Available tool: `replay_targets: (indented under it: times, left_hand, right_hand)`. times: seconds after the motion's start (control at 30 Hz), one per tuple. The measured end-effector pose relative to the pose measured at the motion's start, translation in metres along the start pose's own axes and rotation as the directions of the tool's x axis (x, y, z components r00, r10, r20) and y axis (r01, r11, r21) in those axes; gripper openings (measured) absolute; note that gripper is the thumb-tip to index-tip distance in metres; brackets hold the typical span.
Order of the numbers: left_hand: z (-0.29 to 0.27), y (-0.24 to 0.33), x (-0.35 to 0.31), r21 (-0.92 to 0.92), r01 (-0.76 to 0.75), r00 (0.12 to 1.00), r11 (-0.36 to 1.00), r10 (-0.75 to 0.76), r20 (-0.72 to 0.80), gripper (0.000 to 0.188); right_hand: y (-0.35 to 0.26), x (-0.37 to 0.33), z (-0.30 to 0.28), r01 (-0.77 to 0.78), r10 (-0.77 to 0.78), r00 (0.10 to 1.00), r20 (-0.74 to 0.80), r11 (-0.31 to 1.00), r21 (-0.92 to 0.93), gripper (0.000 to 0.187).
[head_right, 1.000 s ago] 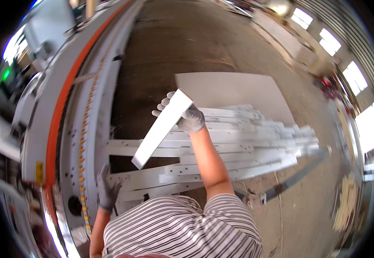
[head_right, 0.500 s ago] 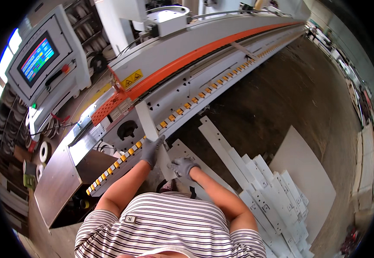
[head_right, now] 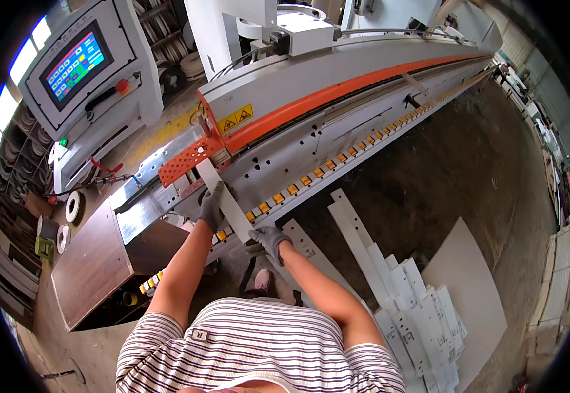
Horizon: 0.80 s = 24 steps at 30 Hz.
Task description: The person operates an edge banding machine in a workshop. They feed white wooden planks into the machine one by one, retrieve them from the output side, and stack them on a nearby table.
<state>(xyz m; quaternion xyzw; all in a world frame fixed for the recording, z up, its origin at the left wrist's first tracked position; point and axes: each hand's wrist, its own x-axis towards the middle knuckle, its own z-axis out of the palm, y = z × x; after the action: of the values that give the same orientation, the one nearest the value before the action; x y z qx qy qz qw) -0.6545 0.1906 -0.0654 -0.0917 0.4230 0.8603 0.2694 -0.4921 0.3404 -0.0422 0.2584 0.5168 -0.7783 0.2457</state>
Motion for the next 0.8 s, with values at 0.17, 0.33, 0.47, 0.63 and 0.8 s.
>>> replay_targets:
  times: [0.17, 0.33, 0.47, 0.63, 0.8]
  left_hand:
    - [0.005, -0.002, -0.002, -0.076, -0.056, 0.998, 0.996, 0.056, -0.003, 0.032]
    - [-0.012, 0.011, 0.013, 0.024, -0.008, 0.999, 1.0, 0.01, -0.05, 0.049]
    - [-0.011, 0.018, 0.018, 0.048, 0.014, 0.996, 0.999, -0.01, -0.092, 0.056]
    - [-0.015, 0.017, 0.02, 0.016, 0.052, 0.996, 0.999, -0.051, -0.068, 0.057]
    - [0.021, 0.013, 0.02, -0.042, 0.139, 0.973, 0.989, -0.144, -0.182, 0.058]
  right_hand:
    - [0.016, -0.002, 0.007, 0.018, -0.009, 0.998, -0.067, 0.992, 0.124, 0.041]
    - [-0.001, -0.014, 0.028, 0.004, 0.006, 0.999, -0.047, 0.978, 0.209, 0.04]
    - [0.004, -0.008, 0.029, 0.079, -0.071, 0.997, -0.039, 0.962, 0.262, 0.039]
    - [0.0, -0.016, 0.03, 0.056, -0.041, 0.997, -0.063, 0.968, 0.246, 0.038]
    - [-0.009, -0.022, 0.014, 0.061, -0.038, 0.996, -0.078, 0.947, 0.316, 0.04]
